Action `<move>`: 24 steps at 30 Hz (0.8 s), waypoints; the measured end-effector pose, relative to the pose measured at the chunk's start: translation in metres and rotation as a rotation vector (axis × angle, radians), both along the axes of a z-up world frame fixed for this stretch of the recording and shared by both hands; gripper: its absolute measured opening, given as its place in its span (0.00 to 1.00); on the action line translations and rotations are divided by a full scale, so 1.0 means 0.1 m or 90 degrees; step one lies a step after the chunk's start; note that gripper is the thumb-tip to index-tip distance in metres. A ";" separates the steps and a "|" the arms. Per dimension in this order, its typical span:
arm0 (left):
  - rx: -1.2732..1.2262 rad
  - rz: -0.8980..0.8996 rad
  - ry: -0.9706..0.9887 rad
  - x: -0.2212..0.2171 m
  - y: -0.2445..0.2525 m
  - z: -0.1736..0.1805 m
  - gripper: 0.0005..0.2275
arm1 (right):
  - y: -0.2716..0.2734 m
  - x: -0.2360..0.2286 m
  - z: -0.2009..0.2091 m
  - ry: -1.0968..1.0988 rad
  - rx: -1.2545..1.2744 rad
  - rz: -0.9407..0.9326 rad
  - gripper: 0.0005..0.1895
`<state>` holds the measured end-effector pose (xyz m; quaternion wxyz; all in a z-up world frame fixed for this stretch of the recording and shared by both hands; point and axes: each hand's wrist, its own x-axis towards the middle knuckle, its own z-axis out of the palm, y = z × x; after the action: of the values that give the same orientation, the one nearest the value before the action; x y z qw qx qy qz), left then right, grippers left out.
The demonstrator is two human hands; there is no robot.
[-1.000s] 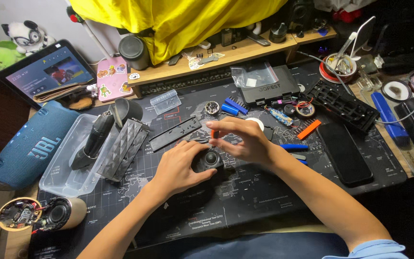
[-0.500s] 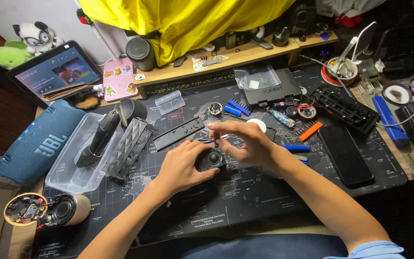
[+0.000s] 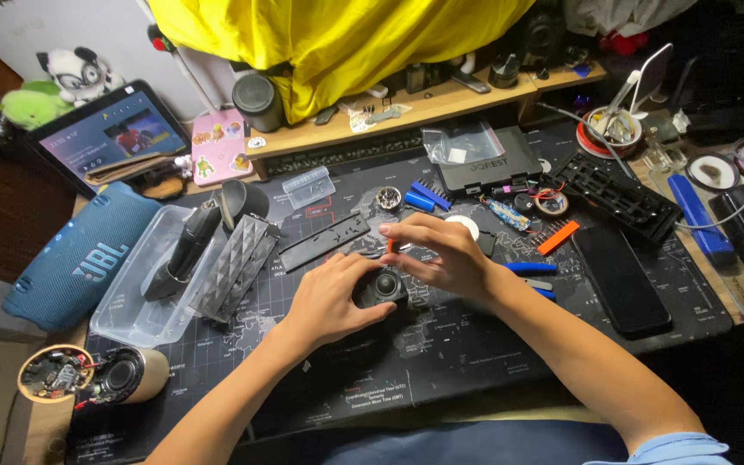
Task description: The person uses an orange utility knife to scrape and clean the surface of a black electronic component, likely a speaker or subwoofer. They rotate the object to access different sides and continue scraping the edges and corners with the tool.
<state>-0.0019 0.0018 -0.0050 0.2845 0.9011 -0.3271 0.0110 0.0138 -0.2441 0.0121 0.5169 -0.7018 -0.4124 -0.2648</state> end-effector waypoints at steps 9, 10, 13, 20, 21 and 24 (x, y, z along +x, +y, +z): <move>0.020 -0.002 -0.067 0.03 0.02 -0.06 0.27 | 0.04 -0.02 -0.01 0.008 0.000 -0.017 0.25; 0.020 0.005 -0.073 0.04 0.02 -0.07 0.27 | 0.03 -0.01 -0.01 0.002 -0.001 -0.010 0.25; 0.007 -0.002 -0.062 0.02 0.02 -0.12 0.28 | 0.00 -0.02 -0.02 -0.017 -0.025 -0.039 0.25; -0.004 0.009 -0.065 0.00 0.02 -0.11 0.29 | 0.00 -0.01 0.00 -0.023 -0.031 -0.028 0.26; -0.006 0.003 -0.060 0.01 0.02 -0.10 0.29 | 0.01 -0.02 0.01 -0.028 -0.034 -0.033 0.27; -0.001 0.001 -0.033 0.00 0.02 -0.05 0.29 | 0.01 0.00 0.01 -0.015 -0.016 -0.010 0.28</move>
<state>-0.0022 0.0037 -0.0102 0.2767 0.9004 -0.3339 0.0345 0.0140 -0.2431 0.0129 0.5008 -0.7085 -0.4161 -0.2720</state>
